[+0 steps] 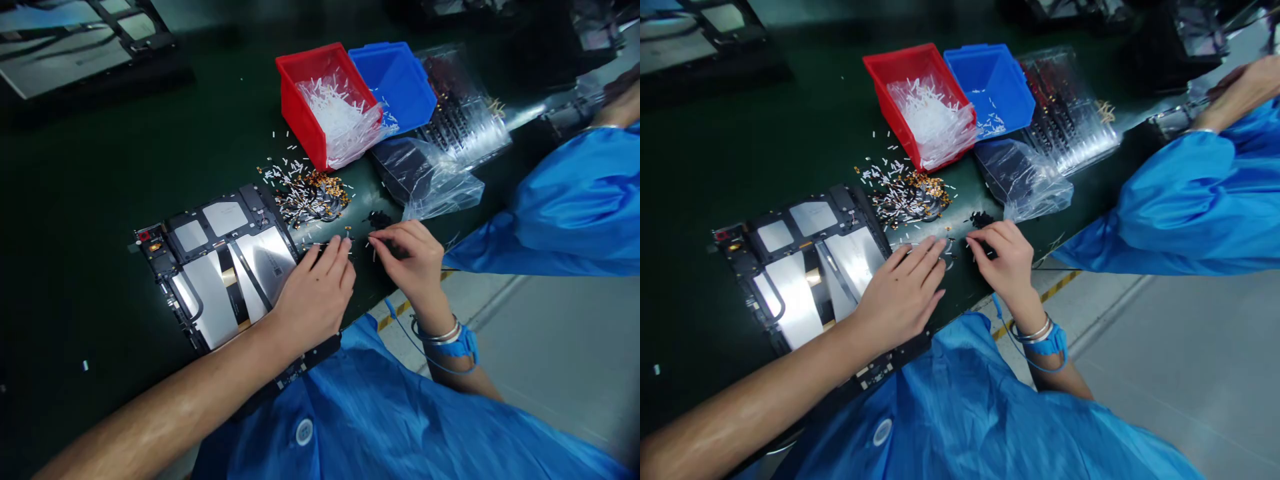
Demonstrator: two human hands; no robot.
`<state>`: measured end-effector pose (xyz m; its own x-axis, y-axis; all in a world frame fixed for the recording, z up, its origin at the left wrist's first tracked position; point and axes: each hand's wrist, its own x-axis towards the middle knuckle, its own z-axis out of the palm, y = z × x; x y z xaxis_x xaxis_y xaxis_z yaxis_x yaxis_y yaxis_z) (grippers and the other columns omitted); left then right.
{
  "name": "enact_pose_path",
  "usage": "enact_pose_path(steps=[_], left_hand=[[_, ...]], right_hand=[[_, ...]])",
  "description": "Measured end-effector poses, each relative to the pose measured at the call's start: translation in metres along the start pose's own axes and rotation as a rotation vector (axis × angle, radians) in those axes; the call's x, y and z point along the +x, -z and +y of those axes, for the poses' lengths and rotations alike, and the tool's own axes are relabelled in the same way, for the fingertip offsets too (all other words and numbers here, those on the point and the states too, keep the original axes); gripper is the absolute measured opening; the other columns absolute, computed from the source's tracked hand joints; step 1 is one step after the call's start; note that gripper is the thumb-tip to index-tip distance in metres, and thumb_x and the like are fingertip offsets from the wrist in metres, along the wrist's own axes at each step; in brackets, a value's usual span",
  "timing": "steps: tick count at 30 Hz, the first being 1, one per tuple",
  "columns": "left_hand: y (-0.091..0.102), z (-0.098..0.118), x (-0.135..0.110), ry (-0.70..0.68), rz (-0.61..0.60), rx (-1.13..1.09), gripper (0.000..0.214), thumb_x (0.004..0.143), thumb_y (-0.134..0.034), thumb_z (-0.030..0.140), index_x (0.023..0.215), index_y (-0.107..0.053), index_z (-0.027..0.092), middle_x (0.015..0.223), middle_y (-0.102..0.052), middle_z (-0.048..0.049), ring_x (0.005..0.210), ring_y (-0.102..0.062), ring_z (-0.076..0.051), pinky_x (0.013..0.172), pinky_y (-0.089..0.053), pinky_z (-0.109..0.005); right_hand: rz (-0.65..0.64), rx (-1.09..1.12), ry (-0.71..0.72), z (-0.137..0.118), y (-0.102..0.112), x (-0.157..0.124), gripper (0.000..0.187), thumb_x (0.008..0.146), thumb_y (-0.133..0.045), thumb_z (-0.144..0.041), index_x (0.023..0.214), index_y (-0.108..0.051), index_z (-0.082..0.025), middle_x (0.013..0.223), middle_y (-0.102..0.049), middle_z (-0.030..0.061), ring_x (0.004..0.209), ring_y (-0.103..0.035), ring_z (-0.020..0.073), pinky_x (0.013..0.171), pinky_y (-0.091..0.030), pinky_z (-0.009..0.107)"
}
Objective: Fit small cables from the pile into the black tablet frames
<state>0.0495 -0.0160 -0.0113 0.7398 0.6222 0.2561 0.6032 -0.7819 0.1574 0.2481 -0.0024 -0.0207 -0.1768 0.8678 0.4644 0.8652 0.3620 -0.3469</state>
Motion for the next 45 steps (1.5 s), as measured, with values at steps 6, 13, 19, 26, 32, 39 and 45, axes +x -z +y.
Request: enact_pose_path(steps=[6, 13, 19, 26, 32, 39, 45], left_hand=[[-0.001, -0.003, 0.001, 0.052, -0.194, -0.046, 0.048, 0.096, -0.036, 0.033, 0.128, -0.055, 0.003, 0.14, -0.049, -0.0164, 0.13, -0.045, -0.031, 0.102, -0.038, -0.044], [0.0, -0.003, 0.002, 0.054, -0.249, -0.067, 0.049, 0.097, -0.034, 0.033, 0.131, -0.052, 0.003, 0.143, -0.045, -0.0177, 0.133, -0.041, -0.032, 0.099, -0.04, -0.045], [0.0, -0.003, 0.002, 0.044, -0.236, -0.068, 0.049, 0.097, -0.035, 0.033, 0.131, -0.052, 0.003, 0.143, -0.046, -0.0185, 0.132, -0.042, -0.032, 0.099, -0.039, -0.044], [0.0, -0.005, 0.003, 0.044, -0.282, -0.098, 0.052, 0.097, -0.034, 0.036, 0.135, -0.048, 0.004, 0.146, -0.041, -0.016, 0.136, -0.036, -0.032, 0.102, -0.036, -0.045], [0.001, -0.005, 0.004, 0.048, -0.304, -0.107, 0.052, 0.097, -0.034, 0.036, 0.136, -0.047, 0.005, 0.147, -0.04, -0.0161, 0.136, -0.036, -0.032, 0.102, -0.036, -0.046], [-0.001, -0.004, 0.003, 0.046, -0.307, -0.113, 0.053, 0.096, -0.036, 0.036, 0.137, -0.046, 0.004, 0.148, -0.039, -0.0161, 0.137, -0.034, -0.032, 0.103, -0.035, -0.046], [0.001, -0.005, 0.003, 0.048, -0.334, -0.107, 0.052, 0.097, -0.035, 0.037, 0.138, -0.046, 0.006, 0.149, -0.037, -0.0149, 0.138, -0.032, -0.031, 0.103, -0.035, -0.046]], right_hand=[[-0.123, -0.061, 0.121, -0.003, -0.009, -0.005, 0.017, 0.086, -0.058, -0.022, 0.087, -0.074, -0.025, 0.074, -0.066, 0.0038, 0.069, -0.053, 0.0159, 0.059, -0.045, 0.03], [-0.037, -0.014, 0.018, 0.006, -0.008, 0.006, 0.016, 0.087, -0.057, -0.023, 0.085, -0.073, -0.025, 0.077, -0.066, 0.0035, 0.072, -0.058, 0.0172, 0.067, -0.048, 0.035], [-0.026, -0.154, 0.005, 0.018, -0.014, 0.017, 0.014, 0.085, -0.059, -0.024, 0.079, -0.072, -0.024, 0.075, -0.064, 0.0032, 0.073, -0.057, 0.0184, 0.064, -0.047, 0.034], [-0.024, -0.066, -0.031, 0.012, -0.017, 0.012, 0.012, 0.084, -0.061, -0.022, 0.074, -0.068, -0.023, 0.072, -0.064, 0.0024, 0.071, -0.058, 0.0176, 0.064, -0.048, 0.033], [-0.069, 0.011, -0.074, 0.003, -0.017, 0.019, 0.011, 0.083, -0.062, -0.025, 0.074, -0.068, -0.023, 0.073, -0.065, 0.0022, 0.07, -0.058, 0.0172, 0.057, -0.046, 0.031], [0.021, -0.008, -0.119, 0.005, -0.01, 0.014, 0.01, 0.083, -0.061, -0.019, 0.08, -0.069, -0.022, 0.078, -0.067, 0.0034, 0.074, -0.061, 0.0179, 0.062, -0.048, 0.033], [-0.053, -0.001, -0.104, 0.009, -0.011, 0.01, 0.008, 0.082, -0.064, -0.024, 0.078, -0.071, -0.024, 0.079, -0.066, 0.0027, 0.074, -0.061, 0.0181, 0.063, -0.049, 0.034]])
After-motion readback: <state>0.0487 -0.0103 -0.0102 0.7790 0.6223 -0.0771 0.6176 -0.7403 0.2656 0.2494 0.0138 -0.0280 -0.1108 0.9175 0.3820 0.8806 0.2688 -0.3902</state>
